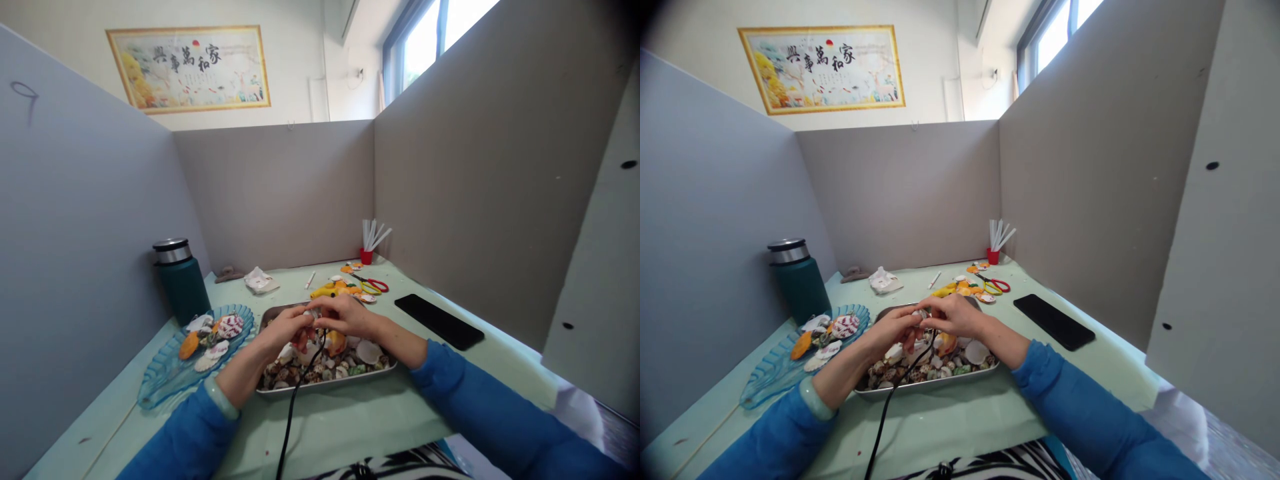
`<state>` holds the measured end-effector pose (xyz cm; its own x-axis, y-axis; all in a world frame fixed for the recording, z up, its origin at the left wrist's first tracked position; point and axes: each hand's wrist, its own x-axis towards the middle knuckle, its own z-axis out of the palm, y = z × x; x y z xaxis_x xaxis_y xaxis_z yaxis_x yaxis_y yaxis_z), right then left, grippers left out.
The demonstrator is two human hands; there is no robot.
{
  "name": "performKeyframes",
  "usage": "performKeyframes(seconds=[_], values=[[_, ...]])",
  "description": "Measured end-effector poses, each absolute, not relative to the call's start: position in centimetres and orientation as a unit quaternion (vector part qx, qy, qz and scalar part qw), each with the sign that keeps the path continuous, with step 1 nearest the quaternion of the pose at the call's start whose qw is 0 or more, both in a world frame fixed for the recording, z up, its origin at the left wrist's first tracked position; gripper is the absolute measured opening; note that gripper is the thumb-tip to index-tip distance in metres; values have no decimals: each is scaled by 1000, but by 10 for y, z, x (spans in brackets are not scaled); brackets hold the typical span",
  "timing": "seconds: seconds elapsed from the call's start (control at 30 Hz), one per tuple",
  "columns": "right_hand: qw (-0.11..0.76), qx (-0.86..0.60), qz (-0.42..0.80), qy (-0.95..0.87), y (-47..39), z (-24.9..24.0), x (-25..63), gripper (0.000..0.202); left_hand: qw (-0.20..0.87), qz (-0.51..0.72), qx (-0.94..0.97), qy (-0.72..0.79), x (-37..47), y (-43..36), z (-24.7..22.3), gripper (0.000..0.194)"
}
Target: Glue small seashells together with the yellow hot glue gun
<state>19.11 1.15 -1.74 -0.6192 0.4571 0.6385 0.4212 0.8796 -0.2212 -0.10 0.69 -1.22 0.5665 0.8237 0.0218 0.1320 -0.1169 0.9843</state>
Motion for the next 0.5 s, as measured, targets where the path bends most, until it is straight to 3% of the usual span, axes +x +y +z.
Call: performKeyframes(seconds=[0.5], values=[[356,-248,26,-901,11,-18,191,35,564,306,683,349,-2,7,-12,21]])
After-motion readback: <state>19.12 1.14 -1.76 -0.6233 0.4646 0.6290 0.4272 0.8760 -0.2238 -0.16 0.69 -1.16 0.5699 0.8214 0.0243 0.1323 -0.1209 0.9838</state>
